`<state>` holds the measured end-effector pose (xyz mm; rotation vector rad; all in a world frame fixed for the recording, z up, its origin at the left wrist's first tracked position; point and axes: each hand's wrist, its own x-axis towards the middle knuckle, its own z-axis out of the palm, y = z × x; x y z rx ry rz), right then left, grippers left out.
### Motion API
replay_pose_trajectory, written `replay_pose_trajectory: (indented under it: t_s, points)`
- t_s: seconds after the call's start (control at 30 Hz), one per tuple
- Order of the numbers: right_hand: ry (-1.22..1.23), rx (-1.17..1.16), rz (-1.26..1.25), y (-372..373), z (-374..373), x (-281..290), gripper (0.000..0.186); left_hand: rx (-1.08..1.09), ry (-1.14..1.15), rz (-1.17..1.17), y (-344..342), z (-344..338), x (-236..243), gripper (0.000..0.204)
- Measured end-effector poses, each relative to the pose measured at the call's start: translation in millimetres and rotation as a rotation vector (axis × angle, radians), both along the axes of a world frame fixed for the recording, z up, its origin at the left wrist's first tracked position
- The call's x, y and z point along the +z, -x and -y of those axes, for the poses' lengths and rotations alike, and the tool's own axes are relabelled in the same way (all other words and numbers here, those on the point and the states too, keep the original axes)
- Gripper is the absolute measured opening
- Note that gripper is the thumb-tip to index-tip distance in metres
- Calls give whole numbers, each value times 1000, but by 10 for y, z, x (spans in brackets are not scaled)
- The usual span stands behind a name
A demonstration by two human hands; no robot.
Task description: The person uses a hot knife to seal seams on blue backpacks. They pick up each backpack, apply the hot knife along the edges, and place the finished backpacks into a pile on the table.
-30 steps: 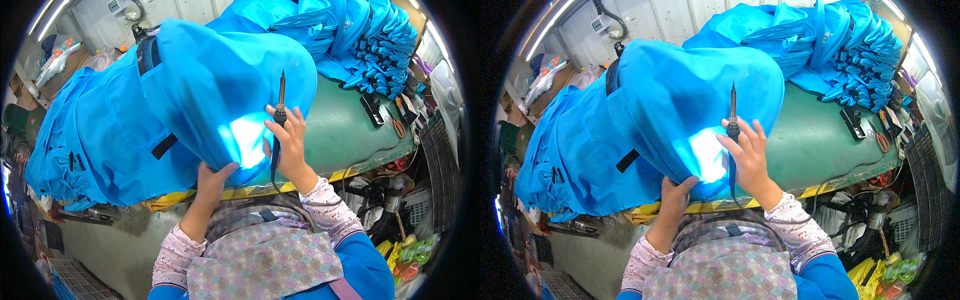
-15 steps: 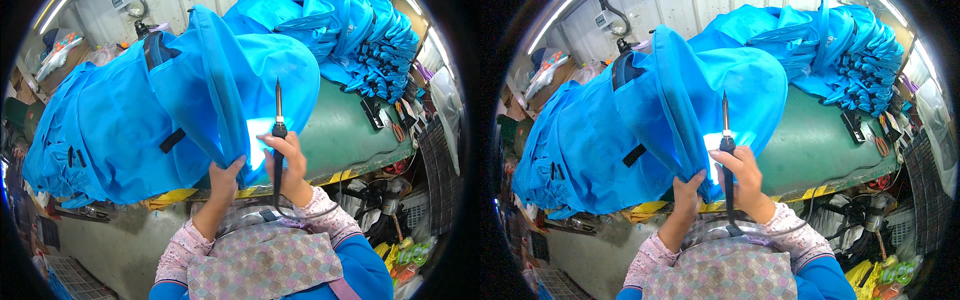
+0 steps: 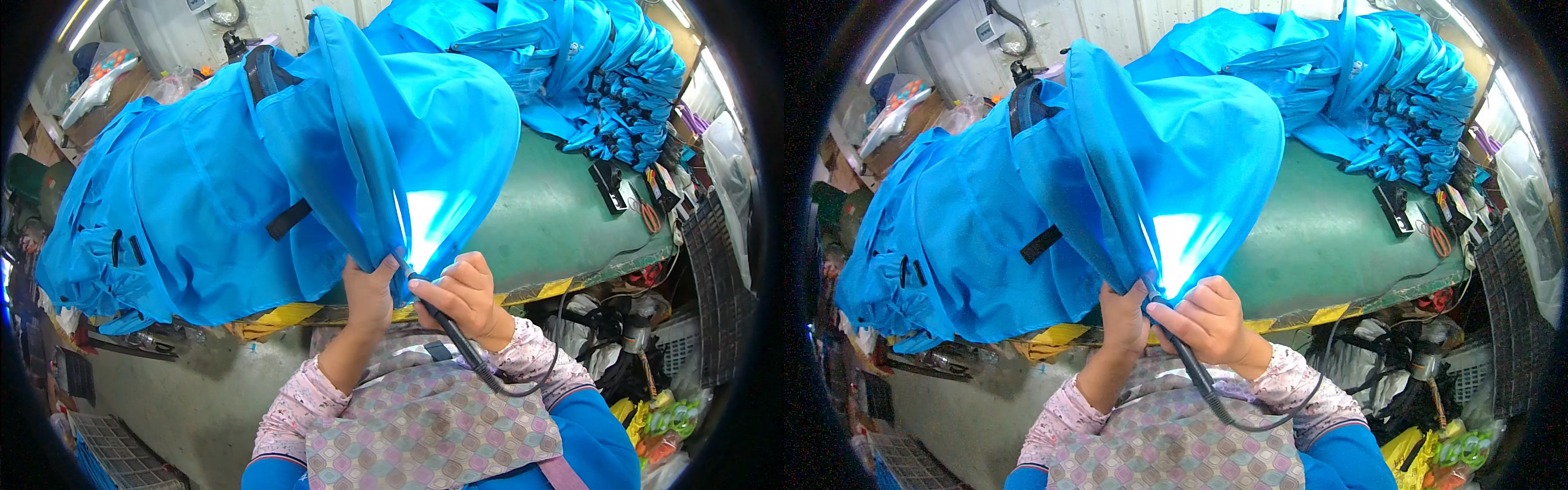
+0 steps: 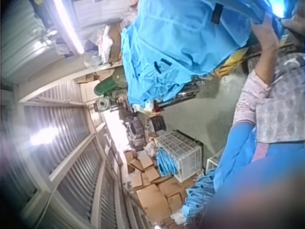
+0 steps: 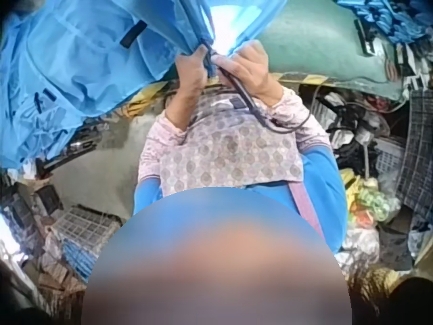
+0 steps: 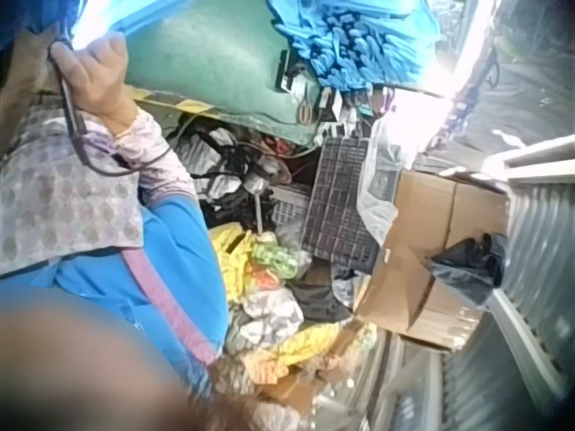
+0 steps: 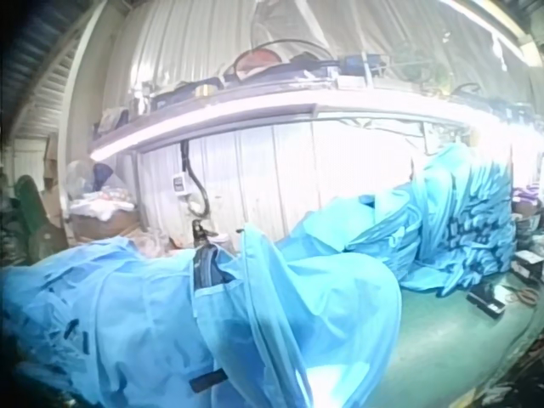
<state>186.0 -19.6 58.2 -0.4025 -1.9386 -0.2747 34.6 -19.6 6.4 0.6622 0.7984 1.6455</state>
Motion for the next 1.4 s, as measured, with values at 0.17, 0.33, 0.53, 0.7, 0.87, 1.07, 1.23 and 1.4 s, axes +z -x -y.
replay_pose_trajectory:
  t_s: [0.17,0.33,0.53,0.7,0.87,1.07,1.23,1.4]
  points:
    - [170,8,-14,-17,8,151,26,129,-16,-161,-65,42,58,36]
    - [791,294,-692,-136,153,235,16,180,-6,-173,-80,83,178,34]
    - [1085,632,-1167,-238,245,199,31,146,19,-161,-37,158,245,31]
    - [1099,686,-1241,-274,188,127,32,146,21,-160,-61,168,291,32]
    - [784,428,-1103,-407,98,143,26,96,44,-58,-20,302,248,38]
    - [169,-299,-593,-639,-716,280,45,-189,152,-7,254,568,349,55]
    - [393,-163,-737,-404,-958,294,54,-241,70,-1459,595,793,1277,25]
    - [216,-106,-578,-248,-829,596,51,392,-685,-1482,335,84,2036,69]
